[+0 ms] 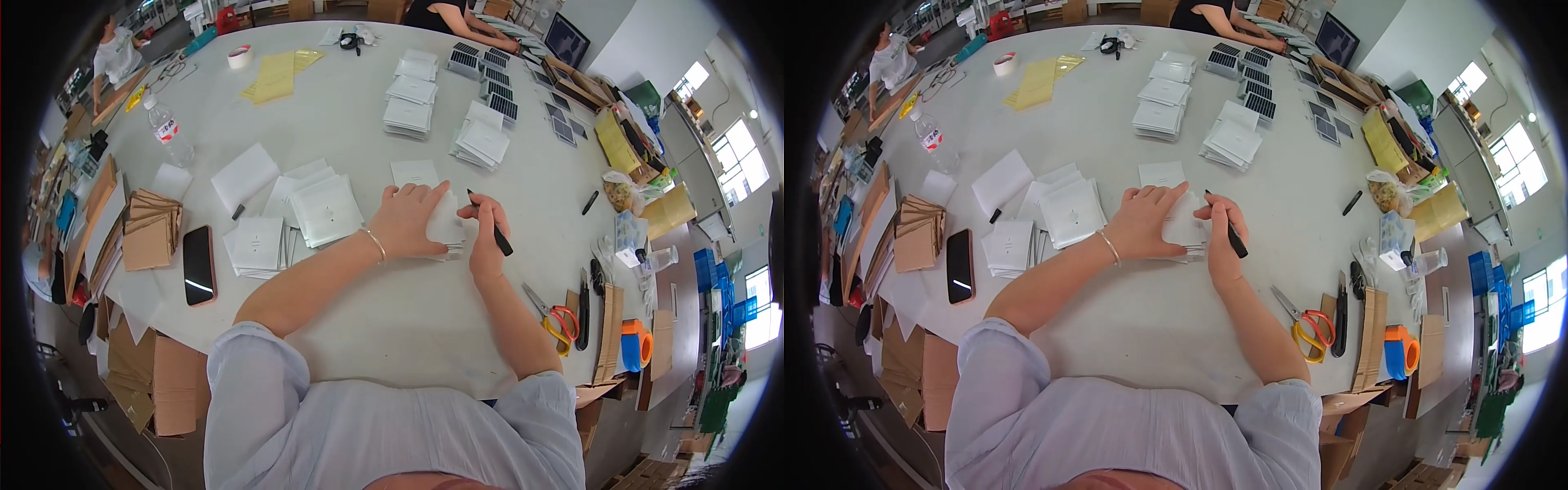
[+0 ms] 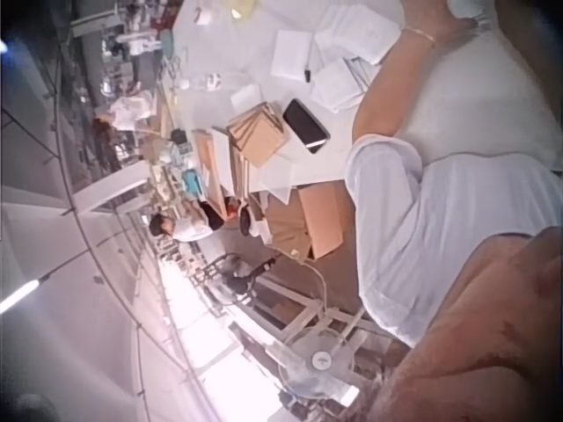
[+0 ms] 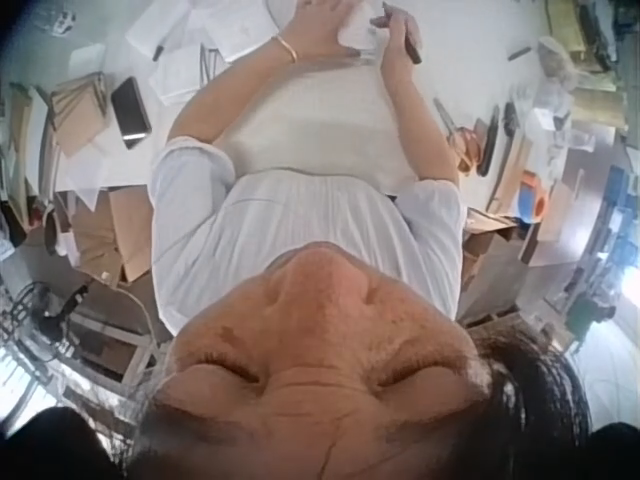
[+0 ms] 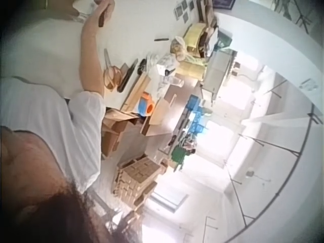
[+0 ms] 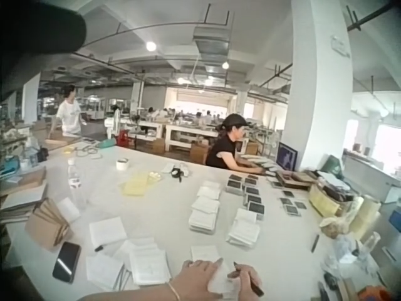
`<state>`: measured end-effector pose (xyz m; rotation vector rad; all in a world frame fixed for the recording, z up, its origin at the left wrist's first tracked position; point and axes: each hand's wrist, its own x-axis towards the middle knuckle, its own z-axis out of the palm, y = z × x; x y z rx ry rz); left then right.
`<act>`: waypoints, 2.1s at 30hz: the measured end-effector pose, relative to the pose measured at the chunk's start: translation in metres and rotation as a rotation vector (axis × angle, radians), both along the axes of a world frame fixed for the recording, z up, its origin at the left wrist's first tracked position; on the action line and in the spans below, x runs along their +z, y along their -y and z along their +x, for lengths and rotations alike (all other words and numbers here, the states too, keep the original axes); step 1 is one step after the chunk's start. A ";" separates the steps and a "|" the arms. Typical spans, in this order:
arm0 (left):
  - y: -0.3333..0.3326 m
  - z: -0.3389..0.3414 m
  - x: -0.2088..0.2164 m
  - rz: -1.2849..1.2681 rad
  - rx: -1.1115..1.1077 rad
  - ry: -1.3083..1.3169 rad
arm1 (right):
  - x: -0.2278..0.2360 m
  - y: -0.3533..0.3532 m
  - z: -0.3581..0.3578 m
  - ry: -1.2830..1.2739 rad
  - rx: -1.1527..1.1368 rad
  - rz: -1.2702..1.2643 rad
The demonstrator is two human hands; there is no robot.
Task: The person marks white square products with a permanent marker by hand.
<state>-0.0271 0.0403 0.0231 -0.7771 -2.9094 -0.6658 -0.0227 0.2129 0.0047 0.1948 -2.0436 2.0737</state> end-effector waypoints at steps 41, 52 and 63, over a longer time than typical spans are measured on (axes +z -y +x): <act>0.023 0.010 -0.006 0.174 0.021 -0.044 | 0.002 0.024 -0.021 -0.068 0.084 0.246; 0.023 0.012 -0.004 0.175 0.046 -0.047 | -0.002 0.024 -0.018 -0.150 0.133 0.343; 0.021 0.015 -0.004 0.194 0.052 -0.079 | -0.001 0.022 -0.018 -0.139 0.113 0.357</act>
